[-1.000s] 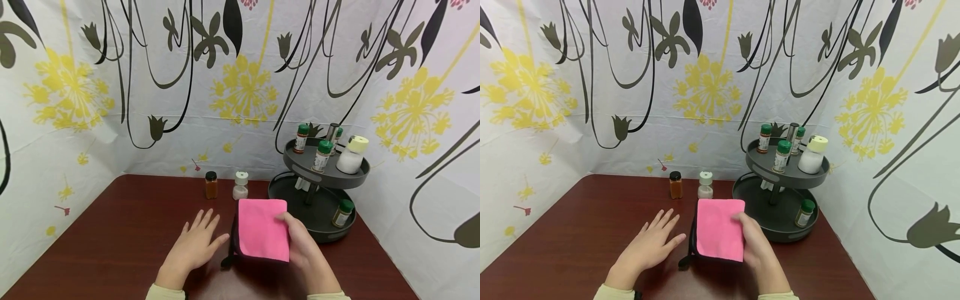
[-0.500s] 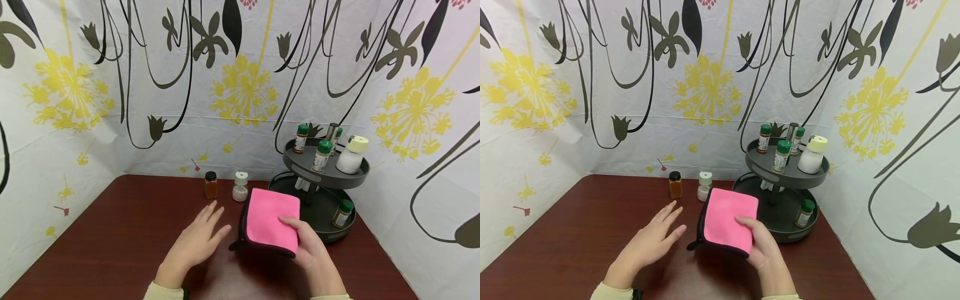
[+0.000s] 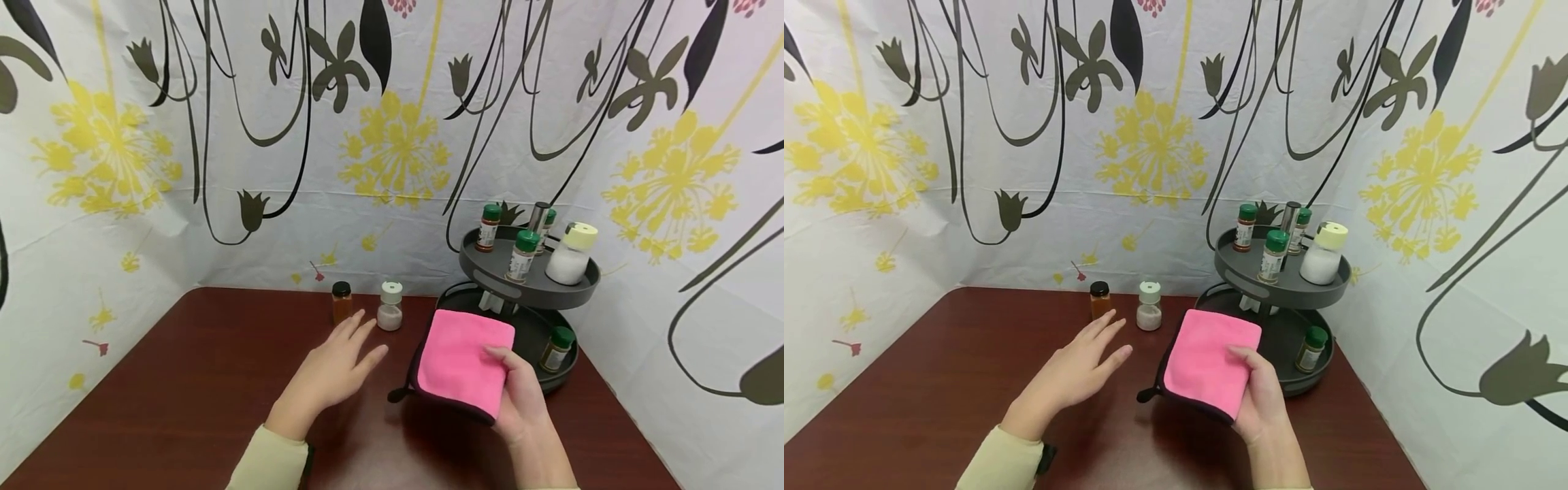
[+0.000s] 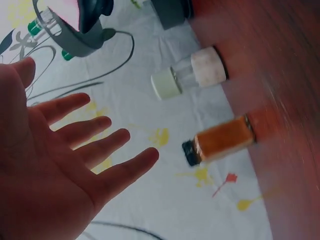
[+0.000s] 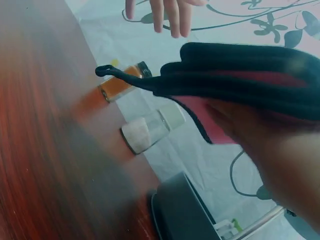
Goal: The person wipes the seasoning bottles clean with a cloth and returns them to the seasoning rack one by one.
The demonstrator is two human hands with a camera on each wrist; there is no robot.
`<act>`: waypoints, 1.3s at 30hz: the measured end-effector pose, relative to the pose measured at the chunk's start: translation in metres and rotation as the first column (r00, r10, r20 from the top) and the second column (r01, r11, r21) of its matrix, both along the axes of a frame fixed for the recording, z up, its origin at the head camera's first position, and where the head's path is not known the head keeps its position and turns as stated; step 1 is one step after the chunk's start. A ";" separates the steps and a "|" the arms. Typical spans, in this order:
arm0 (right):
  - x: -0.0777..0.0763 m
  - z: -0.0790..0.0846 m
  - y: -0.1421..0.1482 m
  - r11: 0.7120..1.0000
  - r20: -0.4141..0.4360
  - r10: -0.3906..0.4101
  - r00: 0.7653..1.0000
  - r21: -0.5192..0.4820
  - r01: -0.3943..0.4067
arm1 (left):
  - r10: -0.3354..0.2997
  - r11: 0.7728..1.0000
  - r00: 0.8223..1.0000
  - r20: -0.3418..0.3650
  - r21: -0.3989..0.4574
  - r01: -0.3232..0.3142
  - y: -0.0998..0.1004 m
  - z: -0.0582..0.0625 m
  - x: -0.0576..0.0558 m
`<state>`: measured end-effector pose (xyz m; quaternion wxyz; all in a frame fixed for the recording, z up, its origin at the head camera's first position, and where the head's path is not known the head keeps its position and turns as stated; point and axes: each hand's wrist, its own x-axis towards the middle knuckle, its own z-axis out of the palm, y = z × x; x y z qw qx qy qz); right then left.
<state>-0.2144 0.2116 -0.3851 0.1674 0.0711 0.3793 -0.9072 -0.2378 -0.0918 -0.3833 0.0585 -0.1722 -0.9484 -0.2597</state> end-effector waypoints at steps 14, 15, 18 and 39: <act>0.005 -0.006 0.008 1.000 0.011 0.019 1.000 0.020 -0.019 | 0.019 0.945 0.983 0.184 0.317 -0.077 0.034 -0.005 -0.102; 0.005 -0.007 0.008 0.999 0.012 0.021 1.000 0.029 -0.021 | 0.028 0.946 0.982 0.187 0.312 -0.087 0.036 -0.007 -0.109; 0.005 -0.008 0.008 0.999 0.019 0.022 1.000 0.036 -0.023 | 0.055 0.931 0.978 0.200 0.345 -0.123 0.043 -0.014 -0.125; 0.010 -0.004 0.016 0.998 0.032 -0.035 0.999 0.052 0.034 | 0.211 0.896 0.958 0.196 0.353 -0.270 0.069 -0.045 -0.164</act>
